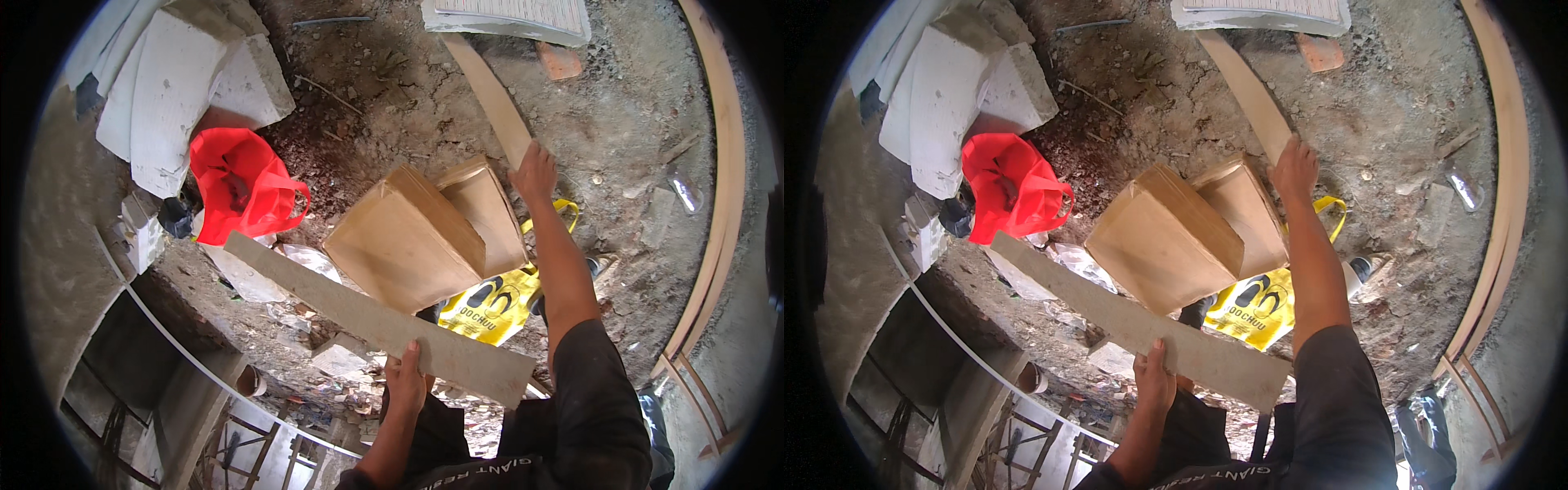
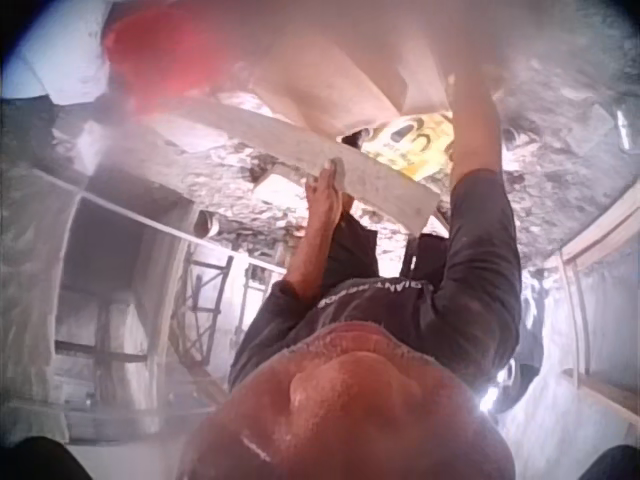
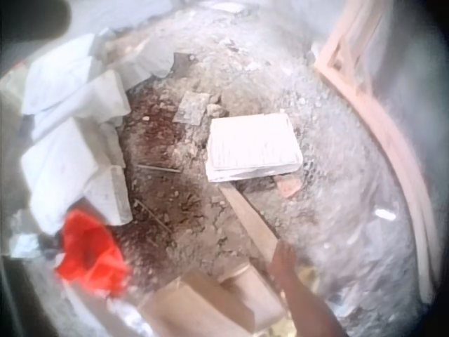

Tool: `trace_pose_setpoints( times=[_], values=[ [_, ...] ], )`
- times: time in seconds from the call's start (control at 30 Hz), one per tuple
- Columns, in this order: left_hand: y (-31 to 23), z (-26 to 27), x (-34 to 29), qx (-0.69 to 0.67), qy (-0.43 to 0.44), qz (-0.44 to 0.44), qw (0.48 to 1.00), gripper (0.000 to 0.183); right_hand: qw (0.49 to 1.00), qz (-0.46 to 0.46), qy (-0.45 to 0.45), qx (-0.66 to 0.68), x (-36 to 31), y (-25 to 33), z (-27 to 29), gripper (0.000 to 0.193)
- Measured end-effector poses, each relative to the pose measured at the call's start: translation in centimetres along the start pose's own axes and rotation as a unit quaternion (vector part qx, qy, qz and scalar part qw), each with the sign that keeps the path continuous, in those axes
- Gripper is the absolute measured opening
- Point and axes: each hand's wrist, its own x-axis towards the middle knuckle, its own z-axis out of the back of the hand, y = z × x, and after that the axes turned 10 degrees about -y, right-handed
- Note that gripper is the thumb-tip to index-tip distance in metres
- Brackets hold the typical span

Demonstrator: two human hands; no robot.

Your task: The person walks through a construction site, picks up a wooden plank, and uses a hand saw to cut it into smaller pieces. They then use a trowel to scrape the cut pieces and gather them.

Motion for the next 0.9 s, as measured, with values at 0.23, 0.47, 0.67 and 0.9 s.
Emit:
trace_pose_setpoints(
  times=[0.23, 0.47, 0.67, 0.9],
  values=[
    [-1.3, 1.8, -2.4, -0.019, 0.008, -0.03, 0.999, 0.03, 0.908, -0.079, 0.238, 0.334, -12.8, -7.7, 11.1, 0.056],
    [-4.2, 4.9, -8.6, -0.049, 0.089, -0.068, 0.992, 0.033, 0.634, -0.188, 0.339, 0.669, -26.7, -9.7, 28.9, 0.066],
    [-10.3, 5.5, -17.5, -0.088, 0.149, -0.161, 0.972, 0.031, 0.644, -0.02, 0.332, 0.688, -30.5, -5.9, 43.0, 0.063],
    [-15.7, 5.5, -31.0, -0.262, 0.225, -0.224, 0.911, 0.029, 0.736, 0.228, 0.265, 0.58, -34.1, -2.5, 58.2, 0.076]
  ],
)
